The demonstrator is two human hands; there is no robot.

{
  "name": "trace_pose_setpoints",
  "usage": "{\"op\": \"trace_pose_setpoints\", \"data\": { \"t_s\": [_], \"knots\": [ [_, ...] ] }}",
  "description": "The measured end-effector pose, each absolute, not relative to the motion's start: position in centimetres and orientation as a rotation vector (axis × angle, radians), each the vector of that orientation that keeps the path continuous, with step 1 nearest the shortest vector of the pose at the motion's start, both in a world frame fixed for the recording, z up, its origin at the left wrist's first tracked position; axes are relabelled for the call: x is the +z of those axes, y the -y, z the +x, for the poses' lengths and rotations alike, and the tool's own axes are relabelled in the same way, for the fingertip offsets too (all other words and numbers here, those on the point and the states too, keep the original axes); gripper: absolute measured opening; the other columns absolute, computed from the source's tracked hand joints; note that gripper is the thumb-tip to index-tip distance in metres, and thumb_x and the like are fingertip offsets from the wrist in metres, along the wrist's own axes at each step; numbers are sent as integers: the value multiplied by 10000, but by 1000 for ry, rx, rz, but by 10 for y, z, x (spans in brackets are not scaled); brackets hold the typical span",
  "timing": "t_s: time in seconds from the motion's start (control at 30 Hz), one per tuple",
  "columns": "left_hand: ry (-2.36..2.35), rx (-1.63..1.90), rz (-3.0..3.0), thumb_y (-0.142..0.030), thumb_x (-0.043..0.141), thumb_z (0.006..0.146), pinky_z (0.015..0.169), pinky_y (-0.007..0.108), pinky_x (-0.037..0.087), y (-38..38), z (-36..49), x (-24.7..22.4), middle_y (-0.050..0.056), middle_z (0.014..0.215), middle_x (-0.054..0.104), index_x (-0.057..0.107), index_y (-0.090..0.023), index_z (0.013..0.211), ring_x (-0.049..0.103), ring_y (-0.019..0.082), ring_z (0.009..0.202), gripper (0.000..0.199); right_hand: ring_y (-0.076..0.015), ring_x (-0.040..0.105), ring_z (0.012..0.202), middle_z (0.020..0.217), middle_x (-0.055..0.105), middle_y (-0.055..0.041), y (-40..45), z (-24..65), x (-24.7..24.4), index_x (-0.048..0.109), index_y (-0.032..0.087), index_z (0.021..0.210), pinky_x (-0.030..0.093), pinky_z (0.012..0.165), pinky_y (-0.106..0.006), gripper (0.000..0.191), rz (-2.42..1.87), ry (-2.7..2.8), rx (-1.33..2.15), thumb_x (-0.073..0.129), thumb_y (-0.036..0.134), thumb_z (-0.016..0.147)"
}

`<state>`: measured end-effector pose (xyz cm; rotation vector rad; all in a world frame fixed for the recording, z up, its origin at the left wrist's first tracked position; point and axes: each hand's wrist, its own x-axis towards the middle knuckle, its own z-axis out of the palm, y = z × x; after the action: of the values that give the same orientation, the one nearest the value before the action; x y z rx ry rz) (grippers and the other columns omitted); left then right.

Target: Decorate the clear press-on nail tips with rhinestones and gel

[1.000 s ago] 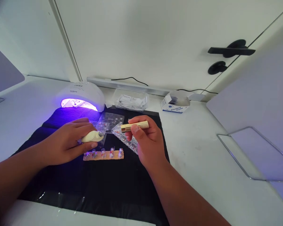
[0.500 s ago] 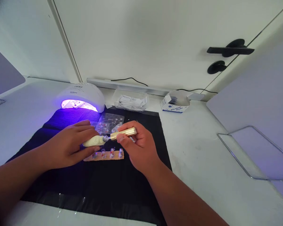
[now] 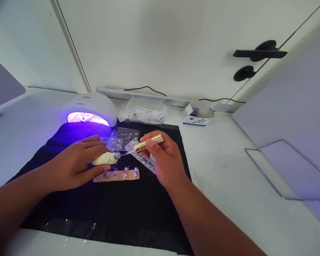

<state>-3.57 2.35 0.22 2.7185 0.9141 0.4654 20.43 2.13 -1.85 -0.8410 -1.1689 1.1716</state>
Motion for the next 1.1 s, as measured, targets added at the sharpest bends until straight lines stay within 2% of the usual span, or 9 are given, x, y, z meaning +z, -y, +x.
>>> {"op": "trace_pose_setpoints", "data": {
  "t_s": [0.33,0.63,0.9,1.1],
  "knots": [
    [-1151,510,2635,-366,498,950,624,300,320,-39,-45,-5,-5,680,485,429,-191,706,462,162,670,308,-93,457,486,531,559,32,-38,220,-24,634,177,604,367,486,-243,101,-1022,1415,1355,667,247,668],
    [-1148,526,2594,-386,531,928,608,290,302,-40,-44,-9,-9,669,473,439,-189,685,461,154,671,326,-91,436,476,516,498,56,-33,221,-24,587,190,651,327,484,-244,132,-1133,1584,1348,643,265,743],
    [-1226,516,2564,-403,525,925,605,292,308,-41,-44,-10,-12,663,469,434,-185,678,456,147,667,342,-90,425,489,536,499,53,-36,222,-27,587,190,647,315,486,-250,124,-1126,1549,1171,639,225,754],
    [-1255,525,2549,-407,526,921,595,291,294,-42,-44,-10,-15,646,468,429,-182,667,447,138,649,353,-94,451,498,555,511,49,-31,220,-22,586,189,642,347,495,-254,99,-1014,1555,1333,625,236,720]
  ]
}}
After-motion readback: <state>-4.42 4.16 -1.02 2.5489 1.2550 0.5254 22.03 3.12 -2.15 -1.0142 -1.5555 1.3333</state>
